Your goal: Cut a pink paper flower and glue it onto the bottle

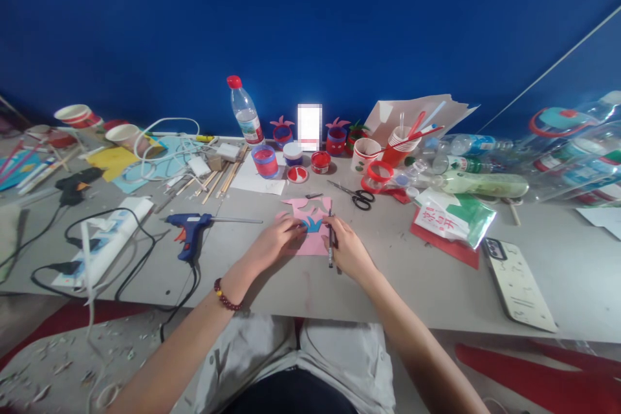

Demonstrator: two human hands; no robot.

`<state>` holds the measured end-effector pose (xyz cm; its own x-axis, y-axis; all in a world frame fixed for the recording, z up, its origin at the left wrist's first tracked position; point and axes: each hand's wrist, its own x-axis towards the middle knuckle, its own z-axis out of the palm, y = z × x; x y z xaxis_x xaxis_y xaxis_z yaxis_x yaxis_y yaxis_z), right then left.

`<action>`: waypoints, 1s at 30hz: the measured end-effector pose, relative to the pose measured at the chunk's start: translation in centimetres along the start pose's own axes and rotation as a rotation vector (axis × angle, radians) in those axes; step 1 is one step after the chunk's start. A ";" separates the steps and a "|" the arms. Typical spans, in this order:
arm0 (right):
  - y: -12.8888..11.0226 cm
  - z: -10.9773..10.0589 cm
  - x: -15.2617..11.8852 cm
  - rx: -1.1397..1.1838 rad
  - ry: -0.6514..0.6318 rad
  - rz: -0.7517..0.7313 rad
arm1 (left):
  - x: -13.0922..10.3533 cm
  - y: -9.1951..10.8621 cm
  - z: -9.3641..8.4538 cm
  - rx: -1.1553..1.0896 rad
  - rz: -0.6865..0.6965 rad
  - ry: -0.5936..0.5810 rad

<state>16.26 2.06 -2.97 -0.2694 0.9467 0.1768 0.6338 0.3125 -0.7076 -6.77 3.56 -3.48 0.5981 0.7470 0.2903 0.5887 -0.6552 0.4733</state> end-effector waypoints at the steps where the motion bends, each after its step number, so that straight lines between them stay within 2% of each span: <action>1: 0.0 0.0 0.0 0.002 0.002 0.005 | 0.0 0.0 0.0 -0.005 -0.003 -0.005; 10: 0.0 -0.3 -0.2 0.013 0.020 0.036 | -0.1 -0.4 0.3 -0.036 0.003 0.002; 16: 0.0 -0.4 -0.2 0.051 0.102 0.092 | -0.2 -1.1 0.6 0.017 0.044 -0.018; 24: -1.0 -0.2 -0.4 0.173 0.201 0.016 | 0.1 -1.3 1.2 0.013 0.047 0.062; 30: -1.1 0.7 -0.6 0.186 0.202 -0.025 | 0.3 -0.9 0.4 -0.079 0.003 0.027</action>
<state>15.21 1.09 -2.82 -0.1211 0.9412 0.3156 0.4794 0.3338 -0.8116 -6.89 4.37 -4.17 0.5844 0.7483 0.3137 0.5416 -0.6476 0.5360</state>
